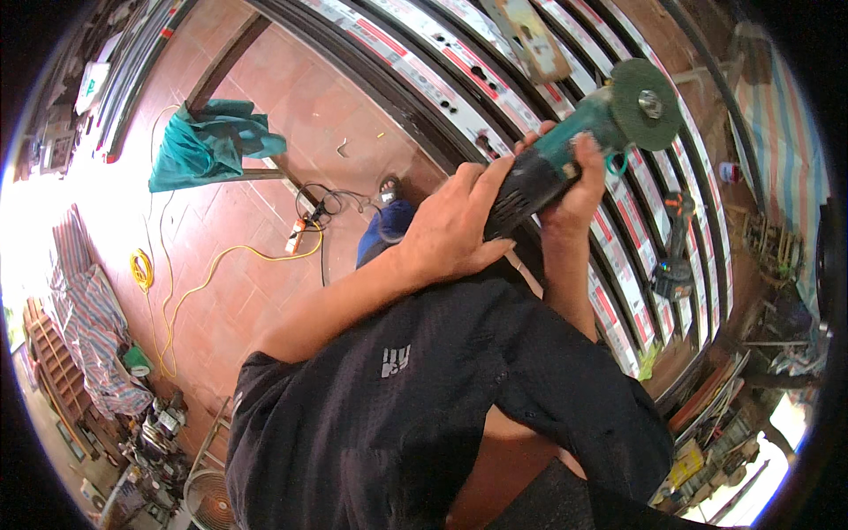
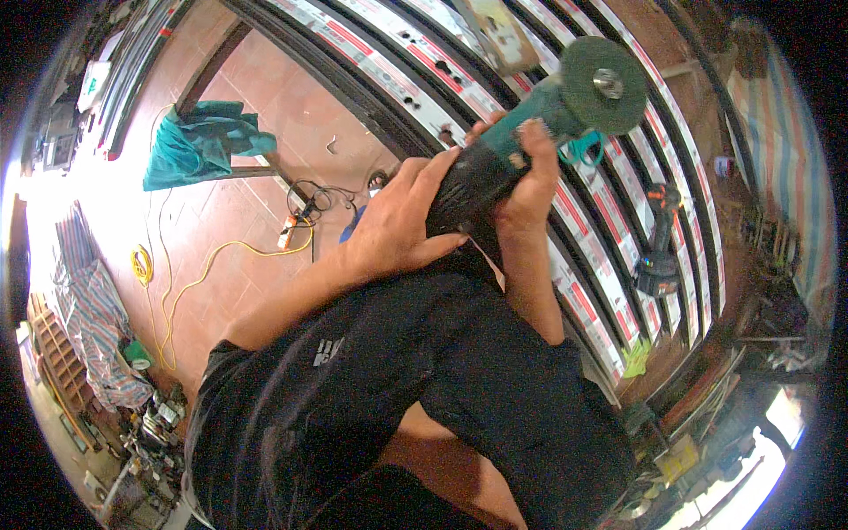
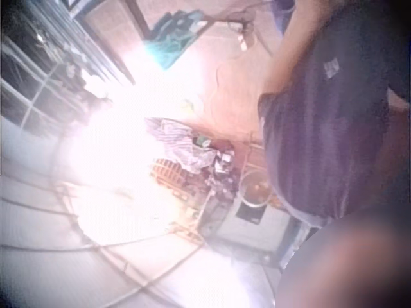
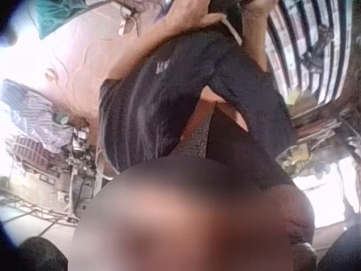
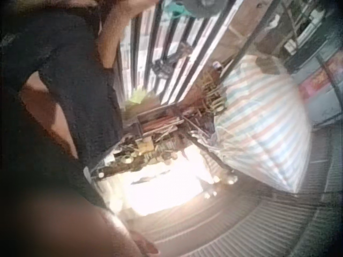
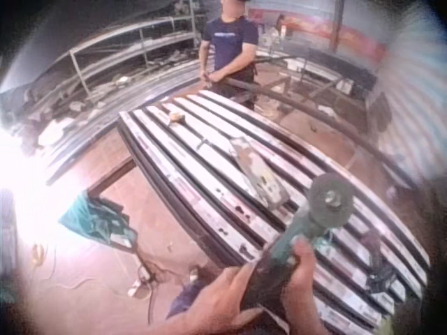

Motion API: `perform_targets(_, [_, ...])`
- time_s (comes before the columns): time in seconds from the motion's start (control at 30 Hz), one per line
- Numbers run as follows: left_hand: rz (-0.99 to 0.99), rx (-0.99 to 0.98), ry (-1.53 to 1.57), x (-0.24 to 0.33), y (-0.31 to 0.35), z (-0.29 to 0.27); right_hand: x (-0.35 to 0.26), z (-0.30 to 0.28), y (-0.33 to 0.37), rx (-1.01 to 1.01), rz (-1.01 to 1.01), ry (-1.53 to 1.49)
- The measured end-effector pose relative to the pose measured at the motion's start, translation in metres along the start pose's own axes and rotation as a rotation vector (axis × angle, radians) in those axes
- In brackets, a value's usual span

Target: The person uses a cordless drill to make holes in a metal frame, then switches to an angle grinder to smooth the edges. Finally, the person uses scissors to trim a strip of material from the frame.

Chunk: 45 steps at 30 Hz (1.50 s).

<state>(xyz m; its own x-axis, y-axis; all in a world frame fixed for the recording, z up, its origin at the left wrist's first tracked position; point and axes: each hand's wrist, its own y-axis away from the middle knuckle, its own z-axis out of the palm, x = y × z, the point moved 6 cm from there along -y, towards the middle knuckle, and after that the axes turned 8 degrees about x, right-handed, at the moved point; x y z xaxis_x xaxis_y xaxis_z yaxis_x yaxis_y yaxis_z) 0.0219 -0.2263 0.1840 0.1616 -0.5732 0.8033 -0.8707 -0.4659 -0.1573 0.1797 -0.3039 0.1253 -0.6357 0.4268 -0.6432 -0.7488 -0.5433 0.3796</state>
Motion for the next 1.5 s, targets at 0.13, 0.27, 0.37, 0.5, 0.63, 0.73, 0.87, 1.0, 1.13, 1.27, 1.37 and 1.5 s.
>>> perform_targets(0.13, [-0.016, -0.259, 0.283, 0.020, -0.010, 0.042, -0.057, -0.041, 0.014, -0.104, -0.189, -0.127])
perform_targets(0.27, [0.129, -0.292, 0.449, 0.043, -0.010, 0.080, -0.095, -0.076, 0.036, -0.335, -0.256, -0.226])
perform_targets(0.37, [0.093, -0.310, 0.503, 0.046, -0.001, 0.105, -0.102, -0.111, 0.048, -0.225, -0.248, -0.290])
perform_targets(0.5, [0.107, -0.346, 0.453, 0.049, 0.005, 0.123, -0.101, -0.139, 0.064, -0.116, -0.277, -0.242])
perform_targets(0.63, [0.090, -0.524, 0.386, 0.047, 0.004, 0.121, -0.099, -0.152, 0.071, -0.115, -0.298, -0.292])
perform_targets(0.73, [0.416, -0.587, -0.017, 0.028, -0.013, 0.088, -0.102, -0.164, 0.080, -0.147, -0.286, -0.342])
perform_targets(0.87, [0.391, -0.530, -0.585, -0.065, -0.076, 0.023, -0.110, -0.187, 0.110, -0.166, -0.329, -0.427])
perform_targets(1.0, [0.574, -0.422, -0.722, -0.120, -0.087, -0.017, -0.112, -0.205, 0.161, -0.131, -0.468, -0.457])
perform_targets(1.13, [0.595, -0.560, -0.701, -0.140, -0.067, -0.020, -0.090, -0.213, 0.231, 0.003, -0.676, -0.538])
perform_targets(1.27, [0.616, -0.757, -0.763, -0.160, -0.049, -0.020, -0.051, -0.200, 0.296, 0.111, -0.839, -0.599])
perform_targets(1.37, [0.687, -0.760, -0.773, -0.172, -0.039, -0.020, -0.014, -0.171, 0.333, 0.169, -0.879, -0.715])
perform_targets(1.5, [0.672, -0.776, -0.637, -0.178, -0.033, -0.011, 0.038, -0.132, 0.371, 0.356, -0.976, -0.745])
